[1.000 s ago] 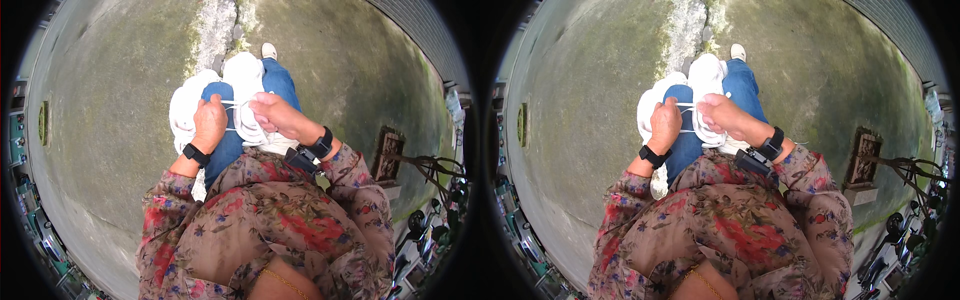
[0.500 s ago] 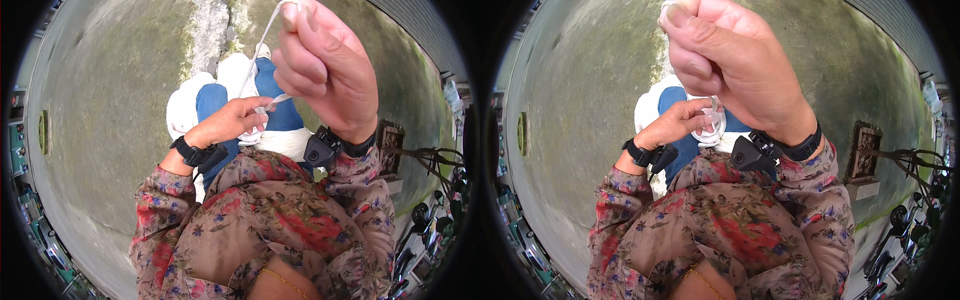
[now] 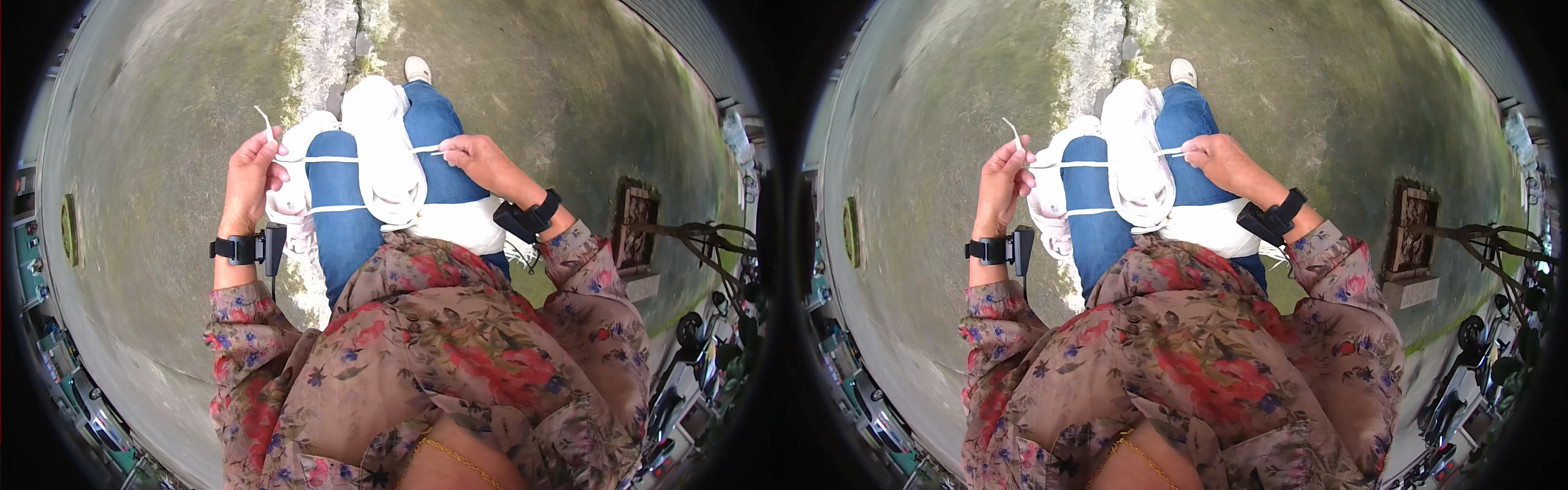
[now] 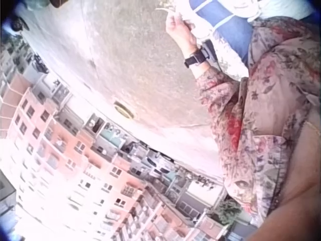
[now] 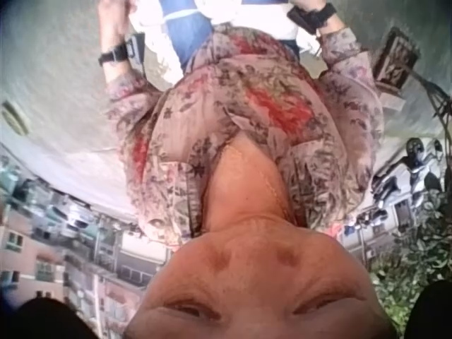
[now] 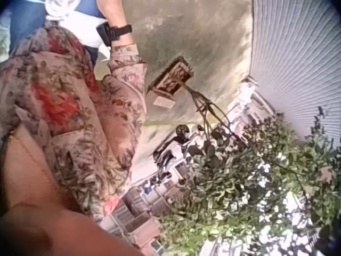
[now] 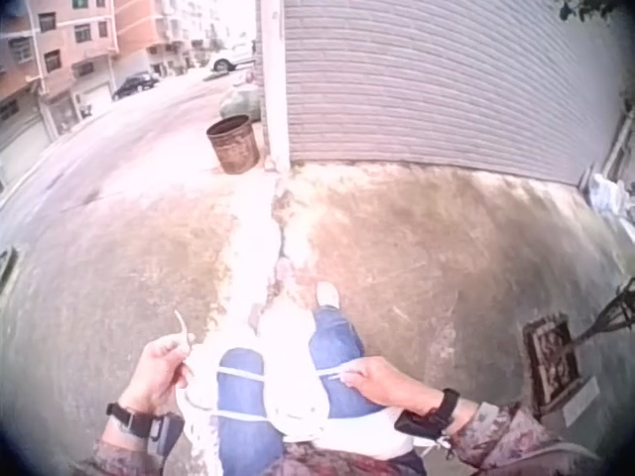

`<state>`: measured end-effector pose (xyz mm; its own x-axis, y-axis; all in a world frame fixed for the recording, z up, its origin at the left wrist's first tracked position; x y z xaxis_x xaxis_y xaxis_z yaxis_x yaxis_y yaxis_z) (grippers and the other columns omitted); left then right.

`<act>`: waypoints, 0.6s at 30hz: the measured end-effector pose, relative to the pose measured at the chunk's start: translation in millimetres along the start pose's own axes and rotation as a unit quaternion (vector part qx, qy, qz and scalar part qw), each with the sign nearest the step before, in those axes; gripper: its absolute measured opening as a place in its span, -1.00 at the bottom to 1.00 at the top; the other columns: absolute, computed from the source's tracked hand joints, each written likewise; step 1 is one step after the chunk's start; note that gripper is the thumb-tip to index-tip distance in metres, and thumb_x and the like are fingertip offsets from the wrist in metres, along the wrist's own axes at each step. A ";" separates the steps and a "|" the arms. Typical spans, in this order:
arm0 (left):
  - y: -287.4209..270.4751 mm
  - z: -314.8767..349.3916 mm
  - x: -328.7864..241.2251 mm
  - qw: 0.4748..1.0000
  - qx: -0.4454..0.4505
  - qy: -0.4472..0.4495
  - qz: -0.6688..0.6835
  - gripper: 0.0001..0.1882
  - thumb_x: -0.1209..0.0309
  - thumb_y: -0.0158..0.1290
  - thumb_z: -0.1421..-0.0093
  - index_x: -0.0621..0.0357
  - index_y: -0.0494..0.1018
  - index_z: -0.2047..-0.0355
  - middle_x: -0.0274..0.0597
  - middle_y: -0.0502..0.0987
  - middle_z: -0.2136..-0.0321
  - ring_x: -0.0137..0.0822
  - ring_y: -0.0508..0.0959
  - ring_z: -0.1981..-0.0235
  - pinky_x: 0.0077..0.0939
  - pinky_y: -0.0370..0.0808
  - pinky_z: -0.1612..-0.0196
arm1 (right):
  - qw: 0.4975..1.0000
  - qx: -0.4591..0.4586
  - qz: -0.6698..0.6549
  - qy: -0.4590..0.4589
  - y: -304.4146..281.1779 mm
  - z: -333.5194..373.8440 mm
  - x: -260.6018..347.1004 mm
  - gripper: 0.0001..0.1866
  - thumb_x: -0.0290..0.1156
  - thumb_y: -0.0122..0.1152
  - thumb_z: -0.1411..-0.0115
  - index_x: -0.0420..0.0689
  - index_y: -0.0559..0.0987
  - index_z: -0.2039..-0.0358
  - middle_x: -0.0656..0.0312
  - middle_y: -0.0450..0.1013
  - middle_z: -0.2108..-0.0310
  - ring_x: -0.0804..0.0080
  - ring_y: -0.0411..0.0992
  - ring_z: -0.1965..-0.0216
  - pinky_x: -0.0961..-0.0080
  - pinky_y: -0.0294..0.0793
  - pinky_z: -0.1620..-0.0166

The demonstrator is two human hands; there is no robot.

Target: The person is lacing a white shoe while sitting outdoors.

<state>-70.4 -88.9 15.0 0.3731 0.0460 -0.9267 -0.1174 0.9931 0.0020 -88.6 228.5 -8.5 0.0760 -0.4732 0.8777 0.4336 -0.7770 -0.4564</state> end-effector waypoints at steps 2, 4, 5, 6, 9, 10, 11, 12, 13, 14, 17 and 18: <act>34.5 9.7 22.2 0.992 0.040 -0.049 -0.105 -0.80 0.46 -0.12 -0.21 0.27 0.39 0.19 -0.26 0.50 0.40 -0.57 0.40 0.75 -0.78 0.24 0.77 | 0.998 0.030 0.048 -0.017 20.7 2.8 1.2 -0.79 -0.37 0.05 -0.09 -0.30 0.49 0.47 0.01 0.44 0.47 0.11 0.40 0.46 0.35 0.37 0.33; 66.2 16.7 43.4 0.979 0.092 -0.069 -0.170 -0.79 0.48 -0.14 -0.21 0.33 0.38 0.20 -0.25 0.49 0.41 -0.56 0.41 0.77 -0.76 0.26 0.77 | 0.985 0.037 0.166 -0.002 31.8 1.3 -1.9 -0.79 -0.38 0.01 -0.08 -0.29 0.48 0.51 -0.08 0.42 0.44 -0.01 0.40 0.40 0.26 0.37 0.32; 79.2 20.4 50.3 0.968 0.109 -0.073 -0.214 -0.78 0.49 -0.15 -0.21 0.34 0.37 0.18 -0.25 0.49 0.42 -0.56 0.41 0.76 -0.74 0.26 0.78 | 0.986 0.036 0.166 0.000 35.9 0.9 -4.4 -0.79 -0.38 0.01 -0.08 -0.29 0.48 0.51 -0.08 0.42 0.44 -0.01 0.40 0.40 0.26 0.37 0.32; 89.8 24.3 51.7 0.960 0.127 -0.059 -0.241 -0.77 0.49 -0.12 -0.19 0.34 0.37 0.17 -0.25 0.49 0.43 -0.55 0.42 0.76 -0.73 0.27 0.77 | 0.982 0.006 0.187 -0.030 35.7 0.4 -0.3 -0.78 -0.39 -0.01 -0.08 -0.29 0.48 0.52 -0.08 0.42 0.45 -0.01 0.40 0.40 0.24 0.38 0.31; 105.8 27.4 59.8 0.950 0.132 0.002 -0.282 -0.76 0.48 -0.04 -0.15 0.35 0.38 0.17 -0.21 0.49 0.43 -0.52 0.42 0.77 -0.70 0.29 0.75 | 0.970 -0.016 0.237 -0.052 38.3 -0.5 7.8 -0.80 -0.43 -0.05 -0.08 -0.29 0.47 0.55 -0.08 0.41 0.47 -0.01 0.41 0.40 0.22 0.38 0.30; 107.0 26.8 57.5 0.946 0.120 0.051 -0.297 -0.74 0.48 0.01 -0.13 0.35 0.38 0.18 -0.17 0.50 0.44 -0.50 0.42 0.77 -0.66 0.31 0.73 | 0.963 -0.011 0.265 -0.044 39.8 -1.1 7.6 -0.82 -0.46 -0.06 -0.06 -0.28 0.46 0.56 -0.08 0.41 0.48 -0.01 0.40 0.39 0.21 0.38 0.29; 105.5 25.5 63.4 0.946 0.119 0.050 -0.297 -0.74 0.48 0.01 -0.13 0.35 0.38 0.18 -0.17 0.50 0.44 -0.50 0.42 0.77 -0.66 0.31 0.73 | 0.963 -0.010 0.264 -0.044 39.7 -1.2 7.5 -0.82 -0.46 -0.06 -0.06 -0.28 0.46 0.56 -0.08 0.41 0.48 -0.01 0.40 0.39 0.21 0.38 0.29; 106.9 25.9 56.1 0.919 0.108 0.123 -0.360 -0.72 0.47 0.05 -0.09 0.35 0.39 0.19 -0.12 0.50 0.46 -0.42 0.45 0.75 -0.59 0.35 0.69 | 0.958 0.007 0.276 -0.080 44.2 -0.6 12.9 -0.85 -0.49 -0.06 -0.04 -0.27 0.46 0.55 -0.07 0.40 0.47 0.00 0.40 0.39 0.21 0.37 0.28; 111.4 28.7 46.4 0.882 0.097 0.195 -0.418 -0.70 0.46 0.10 -0.05 0.34 0.39 0.20 -0.06 0.50 0.48 -0.34 0.47 0.72 -0.53 0.38 0.66 | 0.951 0.023 0.287 -0.114 48.6 0.4 19.0 -0.88 -0.51 -0.06 -0.02 -0.26 0.45 0.53 -0.06 0.39 0.45 0.01 0.39 0.38 0.20 0.37 0.28; 111.3 28.5 47.8 0.882 0.097 0.195 -0.418 -0.70 0.46 0.10 -0.05 0.34 0.39 0.20 -0.06 0.50 0.48 -0.34 0.47 0.72 -0.53 0.38 0.66 | 0.951 0.023 0.287 -0.114 48.2 0.9 20.4 -0.88 -0.51 -0.06 -0.02 -0.26 0.45 0.53 -0.06 0.39 0.45 0.01 0.39 0.38 0.20 0.37 0.28; 124.2 43.4 23.6 0.830 0.063 0.315 -0.456 -0.71 0.44 0.12 -0.02 0.31 0.41 0.24 0.03 0.49 0.52 -0.15 0.51 0.61 -0.40 0.43 0.54 | 0.938 0.054 0.322 -0.121 52.0 3.6 25.0 -0.92 -0.52 -0.04 0.01 -0.22 0.43 0.48 0.01 0.36 0.42 0.08 0.40 0.36 0.20 0.36 0.30; 123.9 42.4 24.8 0.847 0.067 0.280 -0.448 -0.74 0.42 0.11 -0.02 0.30 0.42 0.29 0.07 0.49 0.48 -0.05 0.51 0.52 -0.32 0.44 0.48 | 0.923 0.055 0.353 -0.142 55.7 3.1 30.5 -0.92 -0.52 -0.03 0.02 -0.21 0.42 0.47 0.03 0.35 0.41 0.13 0.40 0.35 0.21 0.34 0.29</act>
<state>-36.7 39.8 8.2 -0.2415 -0.7532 -0.6118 0.1016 0.6074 -0.7879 -59.4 172.1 -6.7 0.6001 -0.7058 0.3765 0.2728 -0.2618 -0.9258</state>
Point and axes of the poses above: each hand's wrist, its own z-axis away from the middle knuckle, its own y-axis out of the palm, x = y × z, the point moved 10 cm from there along -z, towards the middle knuckle
